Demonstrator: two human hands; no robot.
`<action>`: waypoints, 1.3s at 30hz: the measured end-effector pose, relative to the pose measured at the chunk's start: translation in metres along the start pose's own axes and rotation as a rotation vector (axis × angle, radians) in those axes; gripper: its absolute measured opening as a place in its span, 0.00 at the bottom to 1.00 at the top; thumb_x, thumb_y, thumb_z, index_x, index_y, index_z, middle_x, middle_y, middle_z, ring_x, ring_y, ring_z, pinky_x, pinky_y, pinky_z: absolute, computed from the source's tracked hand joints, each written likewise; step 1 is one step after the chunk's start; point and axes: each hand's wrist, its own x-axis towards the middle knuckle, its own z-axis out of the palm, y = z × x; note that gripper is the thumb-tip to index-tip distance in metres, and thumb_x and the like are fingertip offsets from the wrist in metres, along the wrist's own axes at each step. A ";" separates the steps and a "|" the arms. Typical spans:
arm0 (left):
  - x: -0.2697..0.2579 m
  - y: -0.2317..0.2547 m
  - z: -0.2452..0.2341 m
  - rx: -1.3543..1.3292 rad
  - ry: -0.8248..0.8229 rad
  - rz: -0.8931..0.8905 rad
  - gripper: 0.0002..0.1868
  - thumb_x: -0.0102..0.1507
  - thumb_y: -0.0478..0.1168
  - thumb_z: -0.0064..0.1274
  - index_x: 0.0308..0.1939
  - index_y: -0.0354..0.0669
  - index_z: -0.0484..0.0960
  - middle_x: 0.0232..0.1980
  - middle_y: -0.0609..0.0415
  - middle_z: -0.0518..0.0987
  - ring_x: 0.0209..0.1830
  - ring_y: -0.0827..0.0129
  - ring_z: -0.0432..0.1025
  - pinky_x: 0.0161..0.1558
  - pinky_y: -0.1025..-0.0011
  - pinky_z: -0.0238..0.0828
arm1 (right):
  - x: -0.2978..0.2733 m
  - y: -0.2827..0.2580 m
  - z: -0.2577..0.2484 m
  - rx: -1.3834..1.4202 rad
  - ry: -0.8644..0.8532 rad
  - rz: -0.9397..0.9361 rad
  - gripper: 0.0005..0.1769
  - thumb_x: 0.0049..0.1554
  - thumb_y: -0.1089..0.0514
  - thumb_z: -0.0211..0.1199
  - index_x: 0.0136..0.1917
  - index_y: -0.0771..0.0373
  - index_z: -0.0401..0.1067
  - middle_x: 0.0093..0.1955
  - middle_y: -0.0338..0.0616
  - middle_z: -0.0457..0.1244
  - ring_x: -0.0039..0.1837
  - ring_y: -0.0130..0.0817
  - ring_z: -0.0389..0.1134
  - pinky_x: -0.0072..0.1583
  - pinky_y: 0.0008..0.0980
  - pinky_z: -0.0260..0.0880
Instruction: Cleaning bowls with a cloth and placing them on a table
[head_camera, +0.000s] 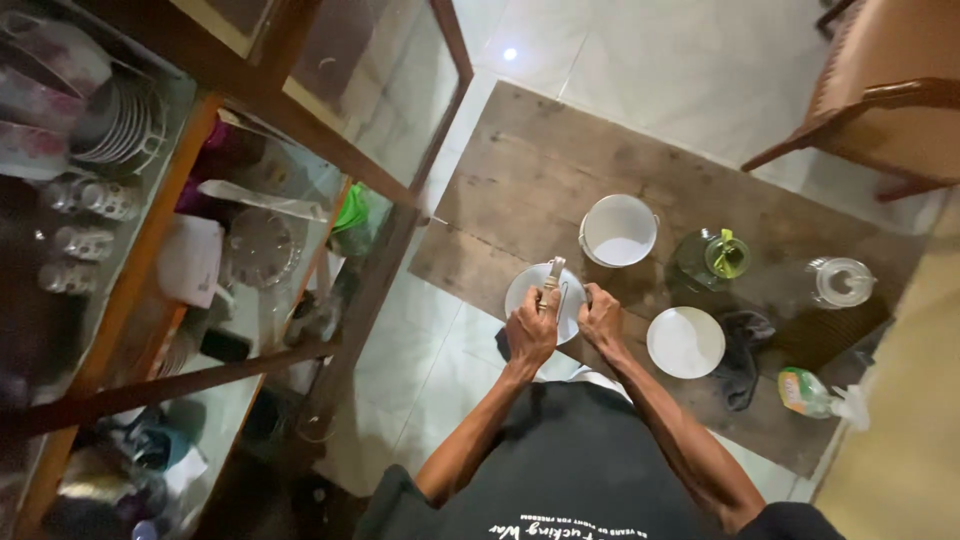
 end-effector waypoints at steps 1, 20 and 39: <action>-0.001 -0.002 -0.003 -0.011 -0.008 0.008 0.24 0.68 0.65 0.43 0.37 0.50 0.73 0.31 0.41 0.83 0.43 0.40 0.79 0.48 0.45 0.72 | -0.006 -0.009 -0.007 -0.011 0.011 0.001 0.20 0.52 0.64 0.55 0.57 0.58 0.75 0.46 0.58 0.69 0.53 0.58 0.73 0.54 0.54 0.73; 0.009 -0.001 -0.035 0.060 0.037 0.157 0.24 0.70 0.62 0.39 0.36 0.46 0.71 0.26 0.34 0.80 0.34 0.37 0.79 0.42 0.42 0.74 | -0.021 -0.089 -0.050 -0.103 0.130 -0.150 0.22 0.53 0.65 0.58 0.60 0.56 0.76 0.42 0.52 0.68 0.48 0.53 0.73 0.51 0.44 0.74; 0.014 -0.001 -0.015 -0.030 0.195 -0.082 0.28 0.68 0.67 0.37 0.45 0.48 0.75 0.38 0.34 0.84 0.44 0.33 0.78 0.50 0.40 0.70 | -0.020 -0.025 -0.033 0.134 0.141 0.132 0.21 0.50 0.60 0.58 0.58 0.52 0.72 0.44 0.56 0.70 0.51 0.60 0.72 0.57 0.54 0.68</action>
